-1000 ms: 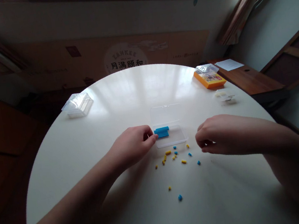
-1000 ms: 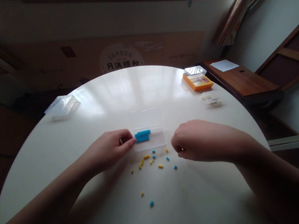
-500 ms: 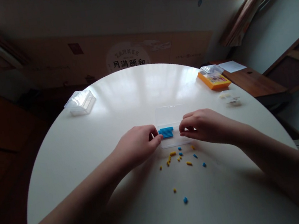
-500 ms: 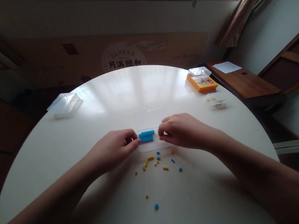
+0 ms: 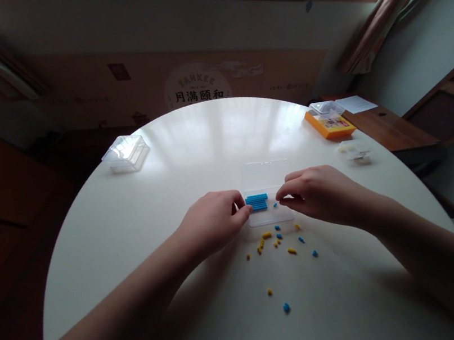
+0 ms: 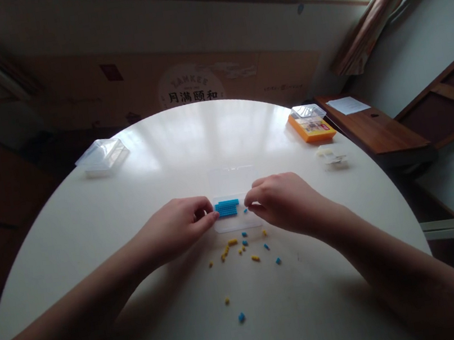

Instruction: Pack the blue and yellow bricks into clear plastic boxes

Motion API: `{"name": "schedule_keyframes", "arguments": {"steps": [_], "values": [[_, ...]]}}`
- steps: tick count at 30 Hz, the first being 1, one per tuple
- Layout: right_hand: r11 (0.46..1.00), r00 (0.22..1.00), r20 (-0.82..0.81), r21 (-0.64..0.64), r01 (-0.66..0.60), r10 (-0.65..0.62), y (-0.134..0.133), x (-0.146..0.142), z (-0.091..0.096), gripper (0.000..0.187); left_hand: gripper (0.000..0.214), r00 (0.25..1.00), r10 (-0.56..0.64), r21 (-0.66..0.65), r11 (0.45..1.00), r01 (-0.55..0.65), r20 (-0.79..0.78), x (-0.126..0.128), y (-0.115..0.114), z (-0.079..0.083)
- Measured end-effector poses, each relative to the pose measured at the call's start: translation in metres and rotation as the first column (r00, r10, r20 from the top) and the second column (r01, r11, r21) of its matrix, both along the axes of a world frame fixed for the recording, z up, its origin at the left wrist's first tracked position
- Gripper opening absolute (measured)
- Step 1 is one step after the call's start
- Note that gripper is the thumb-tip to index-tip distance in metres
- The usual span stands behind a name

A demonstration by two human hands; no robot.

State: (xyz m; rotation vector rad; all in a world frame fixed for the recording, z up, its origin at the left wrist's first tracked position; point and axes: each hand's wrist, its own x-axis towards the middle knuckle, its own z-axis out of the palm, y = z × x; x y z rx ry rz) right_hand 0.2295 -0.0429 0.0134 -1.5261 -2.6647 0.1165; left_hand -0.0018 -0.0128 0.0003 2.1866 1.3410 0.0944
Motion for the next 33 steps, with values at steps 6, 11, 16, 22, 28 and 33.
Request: {"name": "schedule_keyframes", "arguments": {"steps": [6, 11, 16, 22, 28, 33], "values": [[0.999, 1.0, 0.016, -0.052, 0.009, -0.008, -0.001, 0.001, -0.003, 0.019, 0.035, 1.0, -0.001, 0.008, 1.0, 0.001, 0.004, 0.001, -0.001, 0.002], [0.998, 1.0, 0.023, -0.058, 0.022, -0.02, 0.003, -0.003, -0.007, 0.019, 0.035, 1.0, -0.001, 0.01, 1.0, 0.001, 0.008, 0.001, -0.001, 0.001], [0.998, 0.999, 0.006, -0.053, 0.046, -0.046, 0.003, -0.006, -0.01, 0.02, 0.036, 1.0, -0.002, 0.012, 1.0, 0.002, 0.007, 0.001, -0.001, 0.001], [0.994, 0.995, -0.025, -0.035, 0.101, -0.102, 0.004, -0.007, -0.012, 0.019, 0.036, 1.0, -0.004, 0.007, 1.0, 0.004, 0.016, 0.0, -0.001, -0.001], [0.994, 0.993, -0.037, -0.016, 0.109, -0.109, 0.003, -0.01, -0.013, 0.02, 0.036, 1.0, 0.003, 0.006, 1.0, -0.003, 0.011, 0.0, 0.0, -0.002], [0.99, 0.99, -0.04, -0.026, 0.137, -0.138, 0.003, -0.012, -0.014, 0.02, 0.036, 1.0, -0.002, -0.001, 1.0, 0.002, 0.022, 0.0, -0.001, -0.001]]}}
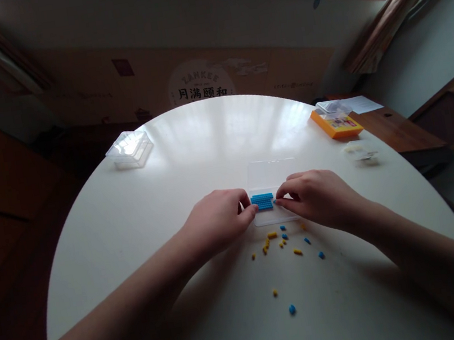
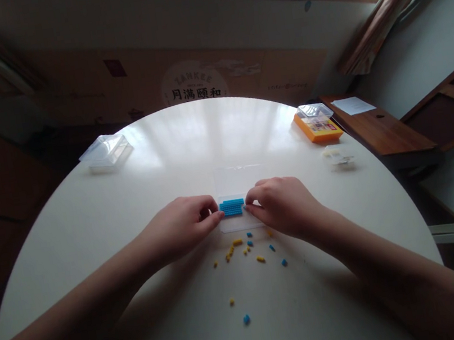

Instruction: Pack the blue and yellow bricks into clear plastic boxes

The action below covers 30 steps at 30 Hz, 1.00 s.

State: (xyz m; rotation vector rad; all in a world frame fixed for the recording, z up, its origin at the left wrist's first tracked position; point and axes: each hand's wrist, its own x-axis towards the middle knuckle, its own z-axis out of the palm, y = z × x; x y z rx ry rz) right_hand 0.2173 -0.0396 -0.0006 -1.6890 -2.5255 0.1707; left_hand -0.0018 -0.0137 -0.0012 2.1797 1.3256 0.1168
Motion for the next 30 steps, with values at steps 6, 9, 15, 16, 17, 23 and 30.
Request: {"name": "schedule_keyframes", "arguments": {"steps": [6, 9, 15, 16, 17, 23, 30], "values": [[0.999, 0.999, 0.005, 0.015, 0.032, -0.032, -0.0008, -0.0033, -0.0013, 0.022, 0.035, 1.0, 0.002, 0.016, 1.0, -0.002, -0.013, 0.0003, 0.0004, 0.0004], [0.998, 0.998, 0.025, 0.024, 0.055, -0.055, -0.002, -0.0046, -0.0013, 0.023, 0.035, 1.0, -0.006, 0.017, 1.0, 0.006, -0.005, 0.0001, 0.0006, 0.0005], [0.998, 0.998, 0.034, 0.021, 0.061, -0.062, -0.0006, -0.0058, -0.0028, 0.026, 0.034, 1.0, -0.006, 0.02, 1.0, 0.006, -0.013, -0.0001, 0.0009, 0.0], [0.998, 0.997, 0.033, 0.022, 0.062, -0.063, -0.0004, -0.006, -0.0032, 0.027, 0.034, 1.0, -0.006, 0.022, 1.0, 0.006, -0.013, -0.0002, 0.0009, -0.0002], [0.998, 0.997, 0.032, 0.023, 0.066, -0.067, -0.0004, -0.0062, -0.0035, 0.027, 0.034, 1.0, -0.007, 0.025, 1.0, 0.008, -0.013, -0.0002, 0.0009, -0.0002], [0.997, 0.997, 0.035, 0.017, 0.072, -0.073, -0.0021, -0.0071, -0.0029, 0.027, 0.035, 1.0, -0.01, 0.019, 1.0, 0.01, -0.016, -0.0003, 0.0009, 0.0012], [0.995, 0.998, -0.029, 0.087, 0.056, -0.053, -0.0042, -0.0014, 0.0035, 0.022, 0.037, 1.0, -0.008, -0.014, 1.0, 0.008, 0.001, 0.0009, 0.0002, 0.0012]]}}
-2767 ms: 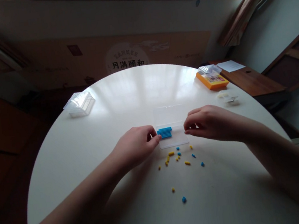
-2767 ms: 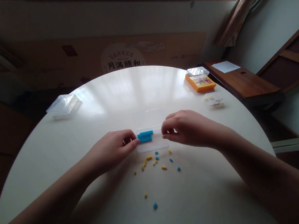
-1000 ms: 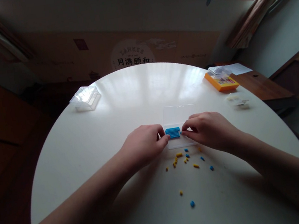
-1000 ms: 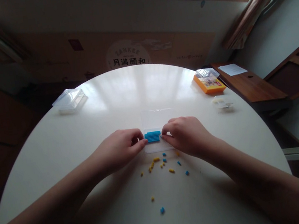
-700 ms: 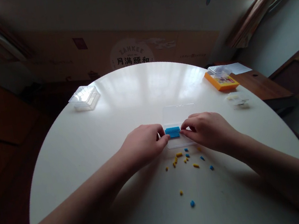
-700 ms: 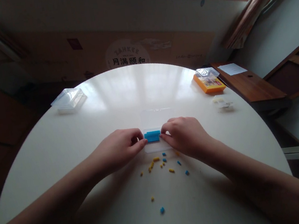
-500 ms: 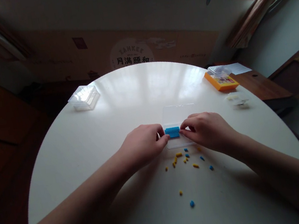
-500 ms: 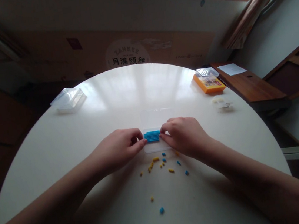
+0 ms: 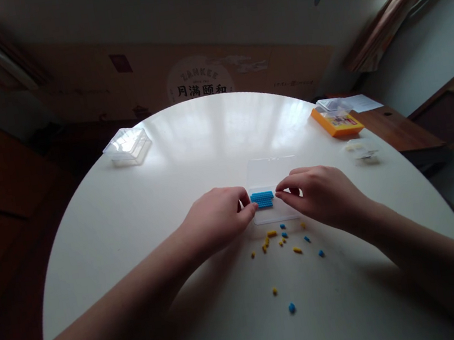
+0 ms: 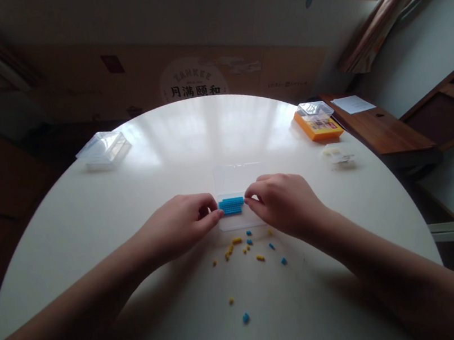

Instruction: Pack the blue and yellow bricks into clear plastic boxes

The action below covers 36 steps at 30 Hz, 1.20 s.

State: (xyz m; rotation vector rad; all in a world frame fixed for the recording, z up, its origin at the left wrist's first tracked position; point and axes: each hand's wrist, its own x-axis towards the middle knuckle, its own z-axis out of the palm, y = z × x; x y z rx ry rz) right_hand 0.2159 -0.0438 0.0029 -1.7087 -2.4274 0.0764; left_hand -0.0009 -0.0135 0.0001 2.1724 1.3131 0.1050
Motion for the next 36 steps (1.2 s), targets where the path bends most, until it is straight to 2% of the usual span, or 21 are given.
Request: {"name": "schedule_keyframes", "arguments": {"steps": [2, 4, 8, 12, 23, 29, 36], "values": [[0.998, 0.999, -0.029, 0.048, -0.031, 0.033, -0.005, 0.004, 0.004, 0.021, 0.037, 1.0, 0.001, -0.004, 1.0, -0.001, -0.003, 0.0, 0.0, 0.0], [0.991, 0.991, -0.045, 0.057, -0.121, 0.124, -0.012, 0.008, 0.009, 0.02, 0.035, 1.0, 0.0, 0.001, 1.0, 0.0, -0.006, -0.001, 0.0, 0.0], [0.934, 0.938, -0.023, -0.082, -0.346, 0.346, -0.025, 0.013, 0.016, 0.019, 0.032, 1.0, -0.005, 0.026, 1.0, 0.005, -0.005, -0.001, 0.001, -0.001], [0.896, 0.908, -0.004, -0.156, -0.415, 0.42, -0.028, 0.012, 0.014, 0.023, 0.033, 1.0, -0.006, 0.012, 1.0, 0.006, -0.001, -0.001, 0.001, -0.001], [0.887, 0.909, 0.014, -0.222, -0.404, 0.418, -0.026, 0.011, 0.013, 0.024, 0.032, 0.999, -0.019, 0.042, 0.999, 0.02, -0.035, -0.001, 0.002, 0.0], [0.9, 0.933, 0.068, -0.298, -0.318, 0.353, -0.025, 0.009, 0.018, 0.02, 0.033, 0.999, -0.016, 0.037, 0.999, 0.018, -0.039, -0.001, 0.002, 0.0], [0.921, 0.949, 0.146, -0.319, -0.223, 0.28, -0.026, 0.006, 0.017, 0.017, 0.034, 0.999, -0.022, 0.042, 0.999, 0.024, -0.038, -0.002, 0.003, -0.002]]}}
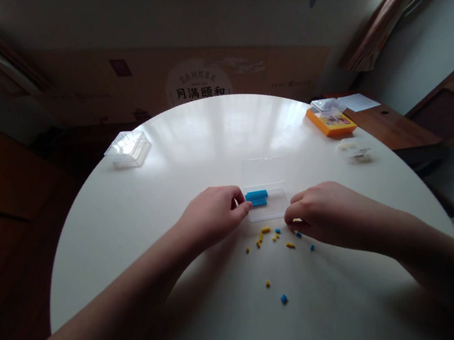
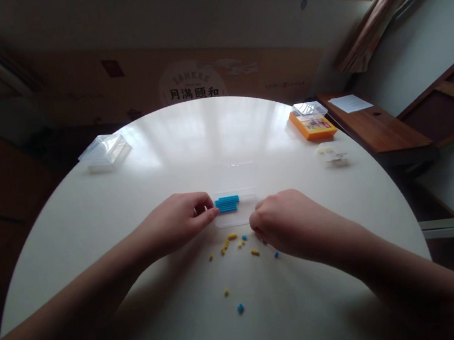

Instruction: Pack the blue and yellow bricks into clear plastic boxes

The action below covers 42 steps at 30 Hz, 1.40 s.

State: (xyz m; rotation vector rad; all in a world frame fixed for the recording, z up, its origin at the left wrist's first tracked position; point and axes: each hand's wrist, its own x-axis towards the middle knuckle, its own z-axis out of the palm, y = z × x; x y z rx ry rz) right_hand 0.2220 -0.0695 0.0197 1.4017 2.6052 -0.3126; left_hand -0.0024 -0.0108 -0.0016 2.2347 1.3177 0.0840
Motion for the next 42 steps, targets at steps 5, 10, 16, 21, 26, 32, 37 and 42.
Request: {"name": "schedule_keyframes", "arguments": {"steps": [5, 10, 16, 21, 26, 32, 37, 42], "values": [[0.997, 0.996, 0.052, 0.017, 0.076, -0.077, -0.004, -0.001, -0.002, 0.019, 0.033, 1.0, -0.002, 0.007, 1.0, 0.002, 0.004, 0.0, 0.0, 0.0], [0.992, 0.993, 0.079, 0.09, 0.085, -0.092, -0.009, -0.004, -0.007, 0.019, 0.033, 1.0, 0.01, -0.018, 1.0, -0.01, 0.0, 0.0, -0.001, 0.003], [0.984, 0.98, 0.12, 0.105, 0.144, -0.156, -0.011, -0.006, -0.008, 0.018, 0.034, 1.0, 0.003, -0.017, 1.0, -0.003, 0.001, 0.0, -0.001, 0.003], [0.983, 0.981, 0.091, 0.081, 0.166, -0.173, -0.013, -0.01, -0.004, 0.021, 0.035, 1.0, 0.0, -0.016, 1.0, 0.0, 0.016, -0.002, -0.001, 0.002], [0.977, 0.983, -0.091, 0.124, 0.171, -0.16, -0.016, -0.013, 0.005, 0.021, 0.034, 1.0, 0.002, -0.011, 1.0, -0.002, 0.022, -0.001, -0.001, 0.002], [0.946, 0.964, -0.104, 0.194, 0.26, -0.244, 0.009, -0.011, 0.001, 0.022, 0.032, 1.0, 0.002, 0.012, 1.0, -0.002, 0.009, 0.0, -0.001, 0.002], [0.955, 0.97, -0.034, 0.172, 0.242, -0.24, 0.023, -0.011, -0.01, 0.025, 0.035, 1.0, 0.002, 0.009, 1.0, -0.003, 0.019, -0.001, -0.002, 0.001], [0.95, 0.969, -0.031, 0.196, 0.245, -0.244, 0.024, -0.013, -0.012, 0.025, 0.035, 0.999, -0.006, 0.001, 1.0, 0.006, 0.036, 0.0, -0.003, 0.002]]}}
